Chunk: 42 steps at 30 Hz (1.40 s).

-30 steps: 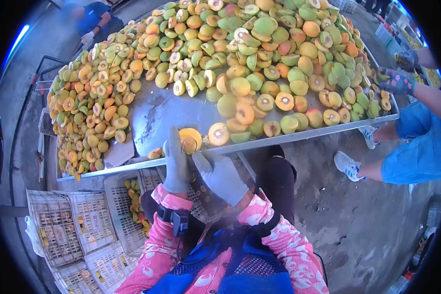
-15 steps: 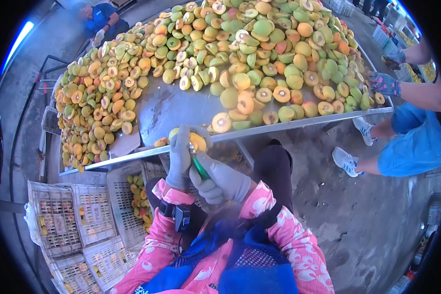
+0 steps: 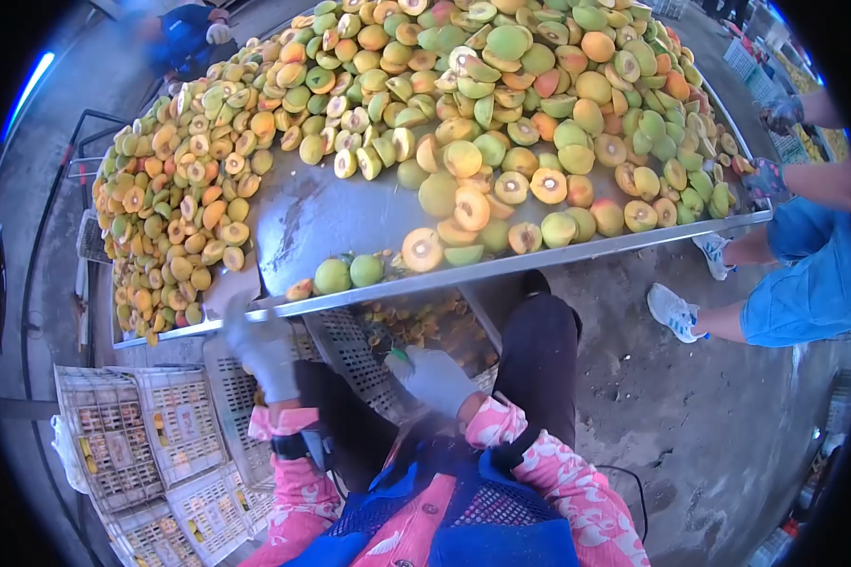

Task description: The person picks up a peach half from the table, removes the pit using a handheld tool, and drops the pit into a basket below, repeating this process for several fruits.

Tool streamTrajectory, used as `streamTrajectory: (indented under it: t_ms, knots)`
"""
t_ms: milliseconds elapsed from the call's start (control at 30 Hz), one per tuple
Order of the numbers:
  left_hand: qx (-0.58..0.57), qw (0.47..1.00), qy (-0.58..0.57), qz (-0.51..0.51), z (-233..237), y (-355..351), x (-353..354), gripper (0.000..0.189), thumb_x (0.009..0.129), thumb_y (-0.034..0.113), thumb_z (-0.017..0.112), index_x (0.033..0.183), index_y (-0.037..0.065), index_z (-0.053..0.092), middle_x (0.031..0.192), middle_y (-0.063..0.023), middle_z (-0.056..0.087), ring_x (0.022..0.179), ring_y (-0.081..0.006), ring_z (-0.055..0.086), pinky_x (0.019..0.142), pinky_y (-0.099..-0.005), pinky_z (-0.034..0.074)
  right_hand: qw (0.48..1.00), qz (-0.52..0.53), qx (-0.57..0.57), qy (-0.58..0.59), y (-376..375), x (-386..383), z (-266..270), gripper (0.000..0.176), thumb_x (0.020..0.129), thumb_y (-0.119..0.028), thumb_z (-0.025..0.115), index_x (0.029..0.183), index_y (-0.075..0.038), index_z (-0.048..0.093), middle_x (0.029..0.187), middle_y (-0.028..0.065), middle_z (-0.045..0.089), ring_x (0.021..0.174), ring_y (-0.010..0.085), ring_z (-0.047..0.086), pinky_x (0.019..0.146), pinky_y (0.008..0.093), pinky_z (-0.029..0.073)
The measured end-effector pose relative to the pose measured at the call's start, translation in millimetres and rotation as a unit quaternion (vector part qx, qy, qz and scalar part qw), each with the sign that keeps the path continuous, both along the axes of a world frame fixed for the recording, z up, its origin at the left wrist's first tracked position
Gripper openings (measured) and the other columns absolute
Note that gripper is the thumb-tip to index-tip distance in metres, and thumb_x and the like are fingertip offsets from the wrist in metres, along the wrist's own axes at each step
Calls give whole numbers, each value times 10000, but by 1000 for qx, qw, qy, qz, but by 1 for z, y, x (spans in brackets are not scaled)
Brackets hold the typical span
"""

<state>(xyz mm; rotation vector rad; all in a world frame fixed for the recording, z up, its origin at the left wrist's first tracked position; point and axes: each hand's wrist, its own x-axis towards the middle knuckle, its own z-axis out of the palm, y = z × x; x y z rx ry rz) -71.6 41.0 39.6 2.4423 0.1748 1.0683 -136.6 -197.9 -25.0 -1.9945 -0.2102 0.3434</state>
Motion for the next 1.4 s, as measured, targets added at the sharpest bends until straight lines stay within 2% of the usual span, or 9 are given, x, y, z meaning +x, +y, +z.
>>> streamTrajectory:
  t_ms: [333, 500, 567, 800, 933, 1000, 1133, 1200, 1400]
  knots:
    - [32, 902, 347, -254, -66, -137, 104, 510, 737, 388, 713, 1085, 36, 588, 1086, -178, 596, 993, -392, 561, 856, -447, 459, 979, -148, 121, 67, -43, 29, 2, 240, 988, -233, 477, 952, -30, 598, 626, -18, 486, 517, 64, 478, 457, 238, 385]
    - [-38, 890, 428, -149, -32, -120, 81, 404, 817, 277, 655, 1127, 30, 576, 1052, -138, 628, 834, -314, 623, 738, -365, 517, 982, -73, 150, 93, -32, 55, 44, 174, 932, -143, 515, 993, -22, 624, 758, 142, 632, 679, 264, 621, 617, 332, 486]
    - [-457, 824, 258, -214, -38, -109, 73, 353, 874, 234, 596, 1149, 16, 559, 1035, -114, 612, 845, -224, 614, 718, -305, 524, 972, -68, 185, 128, -22, 56, 63, 176, 937, -138, 507, 995, -18, 622, 746, 136, 626, 666, 244, 618, 613, 321, 485]
    - [-368, 848, 153, -349, -72, -74, 56, 453, 931, 297, 554, 1263, -2, 477, 935, -64, 568, 808, -123, 574, 657, -253, 511, 983, -110, 145, -26, 5, 56, 75, 222, 940, -200, 527, 901, -8, 631, 736, 174, 613, 652, 322, 600, 619, 381, 476]
    - [-360, 875, 186, -264, 24, -97, 20, 328, 843, 157, 643, 1092, -30, 539, 996, -158, 612, 910, -248, 590, 764, -353, 492, 981, -107, 96, -132, 10, 46, 92, 242, 943, -210, 524, 854, -3, 613, 728, 220, 584, 668, 383, 576, 611, 404, 460]
    - [-594, 717, 164, -326, 22, -95, 21, 344, 890, 225, 604, 1107, -31, 530, 928, -135, 606, 889, -210, 575, 754, -341, 483, 978, -114, 102, -143, 14, 40, 95, 247, 944, -212, 521, 844, -3, 604, 731, 222, 584, 670, 386, 577, 606, 406, 453]
    - [-555, 748, 121, -342, 44, -103, 10, 370, 974, 387, 485, 1005, 24, 550, 862, -21, 561, 776, -80, 541, 680, -218, 464, 976, -130, 141, -105, 19, 33, 106, 255, 951, -218, 508, 845, -1, 587, 718, 220, 570, 661, 381, 568, 597, 396, 438]
    - [-425, 841, 150, -301, 57, -101, 3, 304, 875, 244, 576, 1032, -17, 567, 914, -140, 601, 818, -259, 578, 723, -347, 472, 975, -127, 150, -103, 21, 31, 109, 253, 953, -219, 505, 859, 2, 585, 712, 216, 567, 650, 373, 561, 594, 393, 438]
    - [-335, 902, 109, -251, 85, -114, -2, 214, 821, 157, 557, 964, 11, 620, 920, -146, 615, 788, -270, 583, 707, -350, 474, 974, -73, 204, -65, 17, 34, 107, 269, 974, -249, 473, 938, -8, 589, 668, 158, 563, 602, 312, 546, 581, 369, 444]
